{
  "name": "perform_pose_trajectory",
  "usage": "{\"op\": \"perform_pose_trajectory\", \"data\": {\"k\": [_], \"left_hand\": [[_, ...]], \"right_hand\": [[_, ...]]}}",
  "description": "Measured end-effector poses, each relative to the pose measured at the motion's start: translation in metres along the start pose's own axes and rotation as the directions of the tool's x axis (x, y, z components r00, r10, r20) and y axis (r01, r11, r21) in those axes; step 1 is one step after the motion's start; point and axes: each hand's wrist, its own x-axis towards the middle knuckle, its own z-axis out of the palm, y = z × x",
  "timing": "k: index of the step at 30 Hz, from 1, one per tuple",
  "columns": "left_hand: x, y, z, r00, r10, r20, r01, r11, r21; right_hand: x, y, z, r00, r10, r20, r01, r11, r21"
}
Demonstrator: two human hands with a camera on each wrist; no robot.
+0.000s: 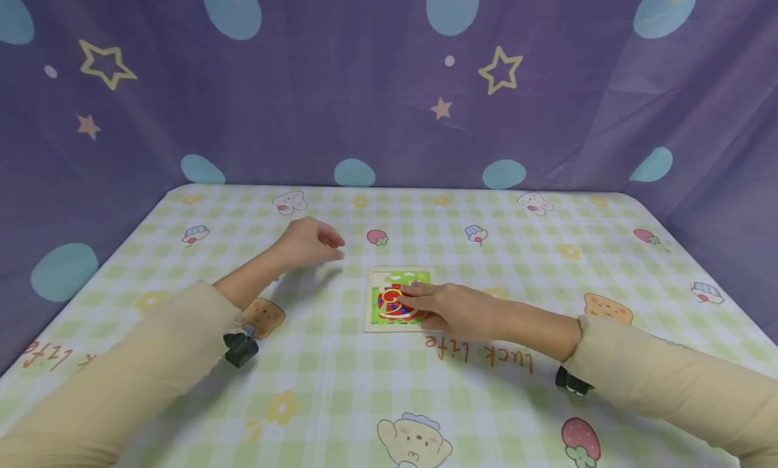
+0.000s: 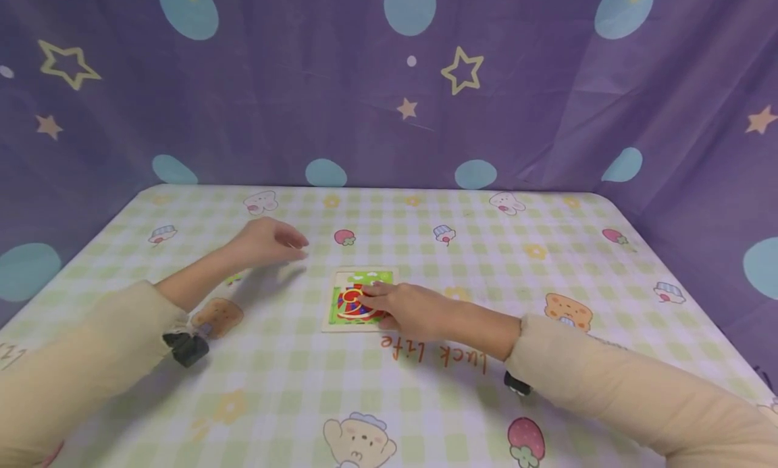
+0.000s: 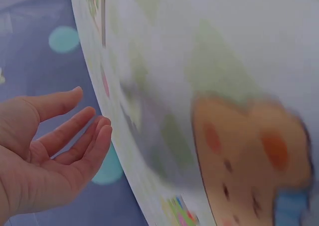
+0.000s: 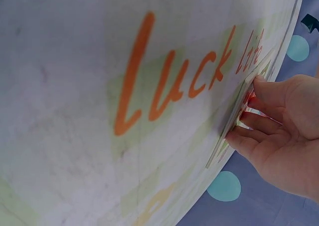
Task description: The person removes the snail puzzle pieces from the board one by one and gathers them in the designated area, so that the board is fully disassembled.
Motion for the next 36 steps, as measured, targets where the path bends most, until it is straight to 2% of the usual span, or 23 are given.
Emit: {"op": "perform_pose_trajectory", "data": {"k": [7, 10, 15, 20, 26, 31, 36], "left_hand": [[0.001, 0.022, 0.024, 0.994, 0.105, 0.018, -0.104, 0.993, -0.054], [0.000, 0.029, 0.035, 0.989, 0.138, 0.045, -0.135, 0.989, -0.057], [-0.001, 0.038, 0.050, 0.986, 0.141, 0.092, -0.137, 0.989, -0.046], [-0.002, 0.044, 0.057, 0.987, 0.140, 0.083, -0.137, 0.990, -0.038], [0.000, 0.049, 0.058, 0.994, 0.084, 0.076, -0.080, 0.995, -0.054], [0.003, 0.049, 0.057, 0.995, 0.004, 0.095, 0.006, 0.994, -0.106], [0.002, 0.053, 0.054, 0.991, -0.082, 0.109, 0.100, 0.980, -0.173]], "right_hand": [[0.000, -0.001, -0.002, 1.000, 0.007, -0.001, -0.007, 1.000, 0.002], [0.000, -0.001, -0.001, 1.000, 0.010, -0.002, -0.010, 1.000, 0.004], [0.000, 0.000, 0.000, 1.000, 0.008, -0.008, -0.008, 1.000, 0.001], [0.001, 0.001, 0.001, 1.000, -0.005, -0.015, 0.004, 1.000, -0.011], [0.000, 0.002, 0.001, 1.000, -0.012, -0.021, 0.012, 1.000, -0.010], [0.000, 0.002, 0.002, 1.000, -0.021, -0.022, 0.021, 1.000, -0.003], [0.001, 0.002, 0.000, 1.000, -0.010, -0.014, 0.010, 1.000, 0.013]]}}
